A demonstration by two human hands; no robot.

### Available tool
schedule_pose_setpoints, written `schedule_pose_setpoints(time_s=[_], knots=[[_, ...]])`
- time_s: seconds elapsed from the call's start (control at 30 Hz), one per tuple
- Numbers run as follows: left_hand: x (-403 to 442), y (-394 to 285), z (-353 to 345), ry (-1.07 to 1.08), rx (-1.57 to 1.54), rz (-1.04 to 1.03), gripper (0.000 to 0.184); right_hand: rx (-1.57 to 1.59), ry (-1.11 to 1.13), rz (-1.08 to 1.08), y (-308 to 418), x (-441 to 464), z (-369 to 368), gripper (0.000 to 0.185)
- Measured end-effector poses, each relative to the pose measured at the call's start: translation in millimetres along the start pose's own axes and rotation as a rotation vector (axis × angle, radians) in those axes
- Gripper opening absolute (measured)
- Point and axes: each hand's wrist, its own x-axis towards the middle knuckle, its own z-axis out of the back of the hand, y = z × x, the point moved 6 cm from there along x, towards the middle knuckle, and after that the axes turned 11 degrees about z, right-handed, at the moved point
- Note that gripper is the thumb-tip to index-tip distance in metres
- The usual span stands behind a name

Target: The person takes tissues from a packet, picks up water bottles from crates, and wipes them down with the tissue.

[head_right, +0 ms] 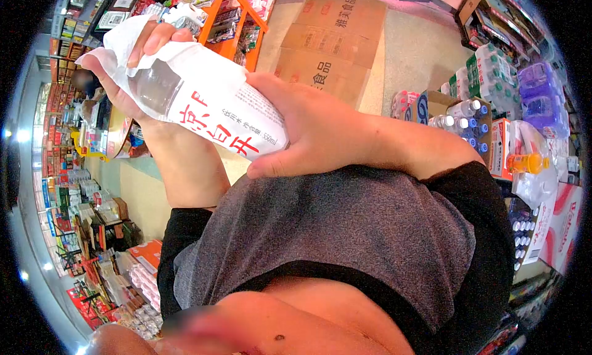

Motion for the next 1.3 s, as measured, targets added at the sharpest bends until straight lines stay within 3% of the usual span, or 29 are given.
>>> schedule_pose_setpoints(time_s=[0.17, 0.27, 0.37, 0.47, 0.5, 0.6, 0.63, 0.67, 0.77, 0.87, 1.0, 1.03, 1.07, 1.13, 1.2, 1.27, 1.3], knots=[[2.3, 8.6, 0.5, 0.037, -0.041, -0.016, 0.056, -0.025, -0.017, 0.009, 1.1, -2.0, 1.1, 0.098], [0.0, 8.0, 11.7, -0.094, -0.01, 0.014, 0.06, -0.034, -0.071, 0.014, 2.3, -1.8, 3.1, 0.091], [5.7, 10.7, 4.5, -0.103, 0.0, -0.114, 0.075, -0.038, -0.113, 0.025, -1.3, -3.2, 4.8, 0.088], [0.0, 12.2, 21.9, -0.243, 0.07, -0.099, 0.079, -0.051, -0.107, -0.034, 1.1, -3.3, 9.7, 0.09], [4.7, 16.5, 15.4, -0.146, 0.118, -0.029, 0.084, -0.055, -0.098, -0.07, 1.5, -4.4, 10.4, 0.091], [8.2, 31.1, 15.8, -0.438, 0.189, -0.176, 0.087, -0.108, -0.139, -0.088, -11.2, -5.8, 13.6, 0.101], [16.1, 45.5, 9.8, -0.303, 0.037, -0.261, 0.088, -0.122, -0.189, -0.054, -14.2, -6.6, 15.6, 0.102], [12.6, 58.1, 7.9, -0.607, 0.274, -0.302, 0.075, -0.139, -0.239, -0.021, -18.3, -8.2, 16.6, 0.103], [0.6, 98.7, 26.1, -0.585, 0.407, -0.105, 0.067, -0.185, -0.291, 0.016, -33.4, -9.6, 22.2, 0.101], [2.7, 95.6, 14.9, -0.681, 0.687, 0.065, 0.062, -0.298, -0.161, -0.09, -34.7, -12.2, 28.7, 0.087], [4.3, 97.5, 18.4, -0.703, 0.634, 0.002, 0.055, -0.461, -0.049, -0.068, -11.9, -6.8, 64.9, 0.067], [5.9, 94.7, 18.4, -0.693, 0.752, -0.001, 0.045, -0.575, -0.125, -0.083, -0.3, -3.8, 80.1, 0.04], [9.0, 95.0, 12.0, -0.677, 0.898, -0.028, 0.05, -0.596, -0.265, -0.139, 18.6, -2.4, 95.8, 0.04], [12.8, 100.8, -2.4, -0.665, 1.443, -0.051, 0.067, -0.598, -0.3, -0.123, 32.0, 4.1, 105.6, 0.045], [15.2, 111.1, -2.7, -0.613, 1.441, 0.002, 0.068, -0.57, -0.309, -0.2, 52.7, 18.9, 108.7, 0.04], [18.1, 114.6, -7.2, -0.601, 1.472, -0.012, 0.067, -0.53, -0.35, -0.061, 57.4, 18.5, 110.1, 0.036], [19.0, 114.4, -13.3, -0.615, 1.502, -0.049, 0.065, -0.501, -0.385, 0.113, 48.3, 12.1, 110.6, 0.036]])
